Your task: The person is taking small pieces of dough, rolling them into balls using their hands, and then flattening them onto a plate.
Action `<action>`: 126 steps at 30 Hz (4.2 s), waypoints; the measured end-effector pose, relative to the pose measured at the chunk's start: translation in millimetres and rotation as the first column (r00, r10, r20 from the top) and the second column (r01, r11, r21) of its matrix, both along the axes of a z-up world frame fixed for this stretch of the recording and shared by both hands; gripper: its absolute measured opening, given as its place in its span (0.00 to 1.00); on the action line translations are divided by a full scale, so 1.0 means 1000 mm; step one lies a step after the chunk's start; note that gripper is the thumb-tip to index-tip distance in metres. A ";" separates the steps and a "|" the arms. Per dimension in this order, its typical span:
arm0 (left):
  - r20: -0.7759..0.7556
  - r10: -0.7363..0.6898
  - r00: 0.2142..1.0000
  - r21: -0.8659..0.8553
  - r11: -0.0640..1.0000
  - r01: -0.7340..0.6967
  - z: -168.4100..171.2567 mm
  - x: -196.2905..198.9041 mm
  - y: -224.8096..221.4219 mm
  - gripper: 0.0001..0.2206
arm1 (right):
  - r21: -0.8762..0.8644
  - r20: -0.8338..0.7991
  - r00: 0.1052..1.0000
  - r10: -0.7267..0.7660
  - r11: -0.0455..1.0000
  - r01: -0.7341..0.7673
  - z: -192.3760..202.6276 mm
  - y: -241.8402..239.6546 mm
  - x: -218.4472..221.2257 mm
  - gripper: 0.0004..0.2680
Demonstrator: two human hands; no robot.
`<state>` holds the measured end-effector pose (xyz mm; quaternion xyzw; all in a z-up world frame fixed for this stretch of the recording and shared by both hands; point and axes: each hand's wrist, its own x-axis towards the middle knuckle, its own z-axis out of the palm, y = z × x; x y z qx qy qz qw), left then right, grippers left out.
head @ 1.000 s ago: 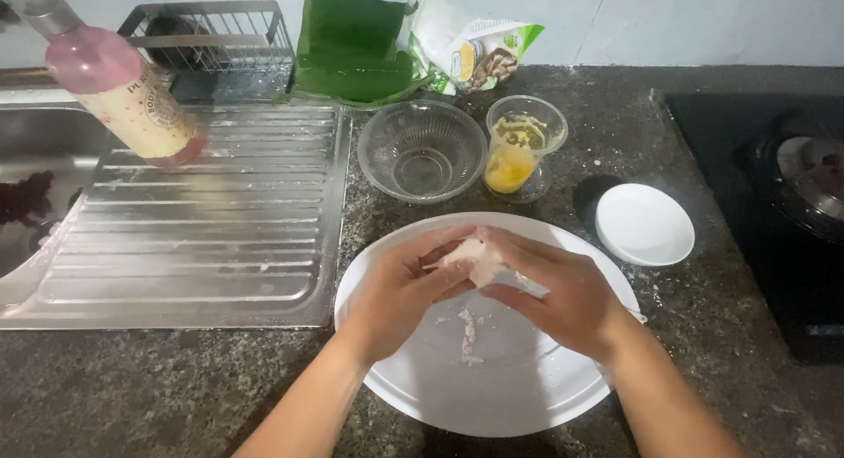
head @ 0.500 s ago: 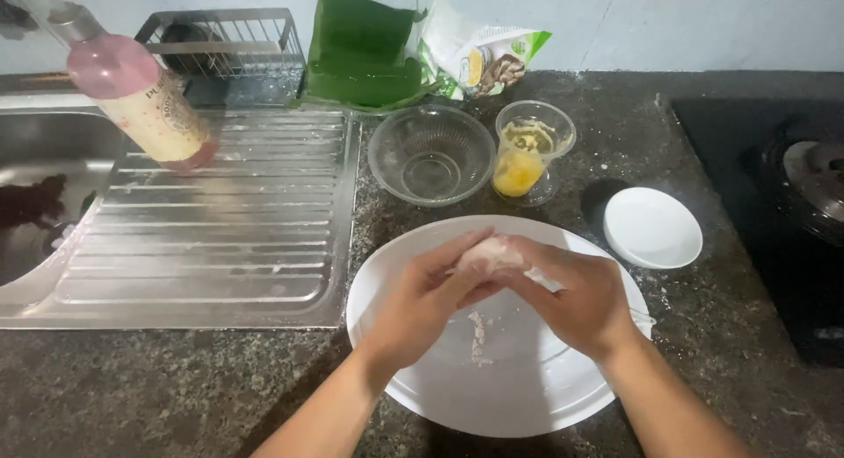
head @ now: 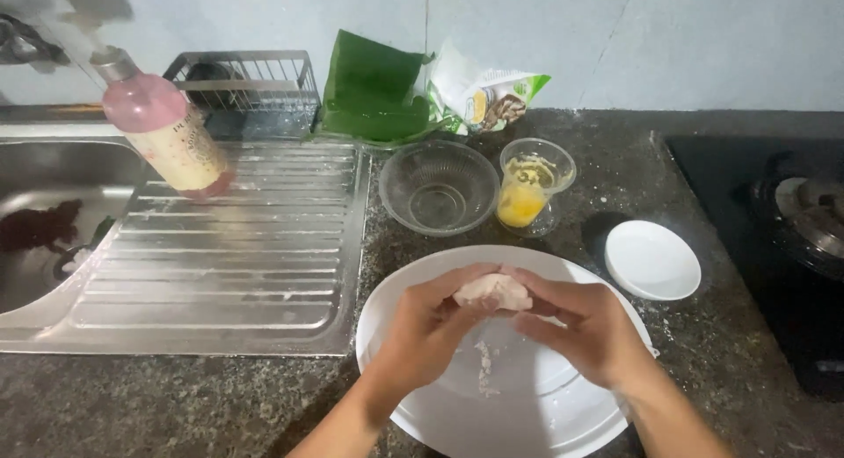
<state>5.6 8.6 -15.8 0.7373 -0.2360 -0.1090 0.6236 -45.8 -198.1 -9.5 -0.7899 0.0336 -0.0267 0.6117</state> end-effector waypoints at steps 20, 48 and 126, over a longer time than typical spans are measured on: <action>-0.411 -0.171 0.895 -0.331 0.943 0.028 0.020 -0.004 -0.011 0.16 | -0.423 0.384 0.914 0.131 0.905 0.048 -0.016 -0.003 -0.002 0.10; -0.172 -0.194 0.966 -0.194 0.968 0.160 0.008 -0.005 -0.005 0.20 | -0.040 0.097 0.993 0.063 0.997 -0.059 -0.020 0.001 0.006 0.10; -0.009 -0.398 0.917 -0.166 0.905 0.391 0.005 -0.003 -0.004 0.17 | 0.063 0.052 0.985 0.162 0.984 -0.165 -0.011 -0.013 0.005 0.17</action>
